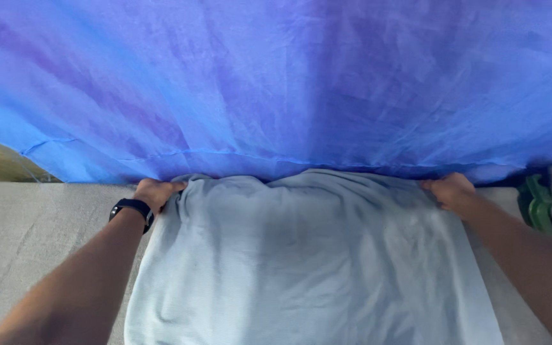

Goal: The person folds a gray polo shirt and a light blue t-shirt on a gray cloth-covered surface, then places them on a green tray. The person then picks up a white shirt and begins to fold it.

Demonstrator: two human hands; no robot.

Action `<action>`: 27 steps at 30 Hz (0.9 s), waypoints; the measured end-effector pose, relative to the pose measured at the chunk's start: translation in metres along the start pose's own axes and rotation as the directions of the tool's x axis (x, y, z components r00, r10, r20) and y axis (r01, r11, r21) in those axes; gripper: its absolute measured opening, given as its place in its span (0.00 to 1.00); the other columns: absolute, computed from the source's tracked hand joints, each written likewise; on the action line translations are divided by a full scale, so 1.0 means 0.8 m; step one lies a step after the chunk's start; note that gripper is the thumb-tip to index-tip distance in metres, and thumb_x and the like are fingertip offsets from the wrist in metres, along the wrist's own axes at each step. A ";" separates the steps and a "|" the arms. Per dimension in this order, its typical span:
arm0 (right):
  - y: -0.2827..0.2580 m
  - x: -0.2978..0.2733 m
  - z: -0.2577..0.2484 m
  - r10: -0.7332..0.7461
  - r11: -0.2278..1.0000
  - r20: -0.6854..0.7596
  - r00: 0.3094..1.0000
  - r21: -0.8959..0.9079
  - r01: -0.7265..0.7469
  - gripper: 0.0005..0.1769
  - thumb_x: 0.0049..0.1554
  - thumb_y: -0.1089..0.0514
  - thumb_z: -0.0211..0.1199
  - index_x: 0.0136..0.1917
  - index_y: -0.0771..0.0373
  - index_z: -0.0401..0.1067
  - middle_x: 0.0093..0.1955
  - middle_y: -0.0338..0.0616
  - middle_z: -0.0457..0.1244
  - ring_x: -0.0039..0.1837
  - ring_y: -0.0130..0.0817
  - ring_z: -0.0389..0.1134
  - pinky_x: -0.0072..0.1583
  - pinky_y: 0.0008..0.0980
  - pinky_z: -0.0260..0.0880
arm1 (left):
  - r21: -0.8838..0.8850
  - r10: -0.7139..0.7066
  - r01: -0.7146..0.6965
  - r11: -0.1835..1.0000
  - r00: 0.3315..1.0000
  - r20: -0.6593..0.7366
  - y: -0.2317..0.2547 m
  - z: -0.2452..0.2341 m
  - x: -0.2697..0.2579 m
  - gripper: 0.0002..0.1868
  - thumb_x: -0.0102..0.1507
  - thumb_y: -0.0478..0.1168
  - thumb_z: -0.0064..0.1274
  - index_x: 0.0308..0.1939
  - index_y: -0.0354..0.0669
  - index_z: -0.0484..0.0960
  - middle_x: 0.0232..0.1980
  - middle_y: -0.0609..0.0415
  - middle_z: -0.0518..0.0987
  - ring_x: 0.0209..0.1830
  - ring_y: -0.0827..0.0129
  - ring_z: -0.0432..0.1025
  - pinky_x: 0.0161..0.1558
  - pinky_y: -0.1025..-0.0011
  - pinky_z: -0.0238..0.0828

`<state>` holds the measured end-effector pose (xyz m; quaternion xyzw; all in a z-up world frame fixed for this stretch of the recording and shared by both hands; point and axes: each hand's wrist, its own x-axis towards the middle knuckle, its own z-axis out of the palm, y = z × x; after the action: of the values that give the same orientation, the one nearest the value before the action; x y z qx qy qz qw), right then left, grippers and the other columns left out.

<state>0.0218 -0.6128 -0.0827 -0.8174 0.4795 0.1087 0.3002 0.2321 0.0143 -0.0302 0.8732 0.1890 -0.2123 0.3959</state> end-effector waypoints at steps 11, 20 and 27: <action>-0.005 0.012 -0.002 0.034 0.926 -0.165 0.986 0.377 0.031 0.13 0.52 0.62 0.68 0.52 0.61 0.81 0.54 0.45 0.70 0.56 0.40 0.70 0.58 0.37 0.69 | -0.790 0.133 0.053 0.611 0.977 0.169 0.019 -0.033 -0.024 0.34 0.48 0.40 0.56 0.59 0.33 0.77 0.59 0.44 0.80 0.62 0.53 0.72 0.70 0.59 0.62; 0.022 -0.032 -0.017 -0.052 0.794 -0.581 0.812 0.469 0.387 0.09 0.57 0.66 0.65 0.52 0.62 0.78 0.48 0.44 0.69 0.47 0.29 0.67 0.50 0.27 0.68 | -0.733 0.025 -0.083 0.675 0.996 -0.089 -0.027 -0.044 -0.021 0.21 0.58 0.43 0.65 0.54 0.44 0.82 0.55 0.52 0.82 0.57 0.65 0.74 0.64 0.66 0.64; 0.055 -0.041 -0.005 -0.047 0.881 -0.333 0.942 0.431 0.196 0.21 0.55 0.61 0.67 0.62 0.63 0.73 0.56 0.49 0.67 0.56 0.40 0.68 0.56 0.40 0.69 | -0.080 0.270 -0.343 0.936 0.846 -0.460 -0.111 -0.024 0.068 0.20 0.59 0.36 0.61 0.55 0.36 0.79 0.50 0.44 0.82 0.51 0.55 0.76 0.56 0.61 0.73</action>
<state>-0.0331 -0.6080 -0.0812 -0.7590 0.4799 -0.1576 0.4108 0.2377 0.0926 -0.1009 0.8829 0.1479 0.0734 0.4395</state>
